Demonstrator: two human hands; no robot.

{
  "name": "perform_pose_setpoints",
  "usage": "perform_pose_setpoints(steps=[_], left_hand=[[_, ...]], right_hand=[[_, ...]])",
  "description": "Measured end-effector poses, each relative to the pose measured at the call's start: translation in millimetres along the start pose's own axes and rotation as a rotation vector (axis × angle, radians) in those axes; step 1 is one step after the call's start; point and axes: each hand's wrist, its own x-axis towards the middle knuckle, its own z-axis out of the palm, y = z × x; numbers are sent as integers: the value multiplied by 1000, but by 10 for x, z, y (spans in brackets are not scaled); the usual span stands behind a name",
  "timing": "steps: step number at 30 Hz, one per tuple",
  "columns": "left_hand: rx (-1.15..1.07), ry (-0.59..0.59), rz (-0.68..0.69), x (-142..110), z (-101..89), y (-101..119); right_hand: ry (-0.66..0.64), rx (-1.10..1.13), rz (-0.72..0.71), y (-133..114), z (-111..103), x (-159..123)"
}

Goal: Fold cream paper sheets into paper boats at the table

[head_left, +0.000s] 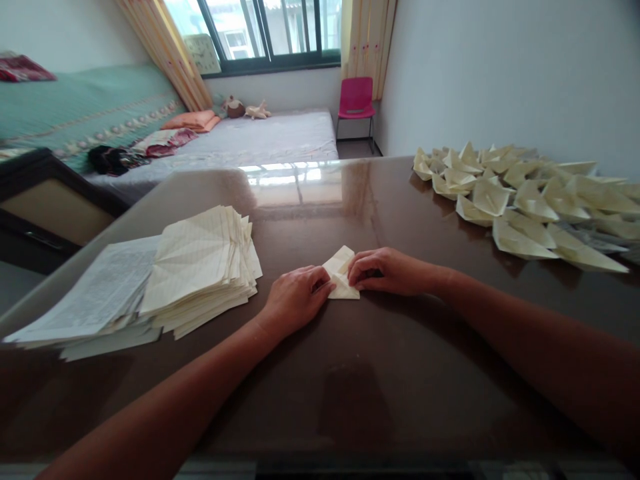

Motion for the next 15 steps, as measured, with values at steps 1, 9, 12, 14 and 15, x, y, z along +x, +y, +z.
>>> perform_pose_setpoints(steps=[1, 9, 12, 14, 15], left_hand=[[8, 0, -1, 0, -3, 4], [62, -17, -13, 21, -2, 24], [92, -23, -13, 24, -4, 30], [114, -30, -3, 23, -7, 36], [126, -33, 1, 23, -9, 39]], right_hand=[[1, -11, 7, -2, -3, -4], [-82, -49, -86, 12, -73, -39], [-100, -65, -125, 7, -79, -40], [-104, -80, -125, -3, -64, -36], [-93, -95, -116, -9, -49, -33]])
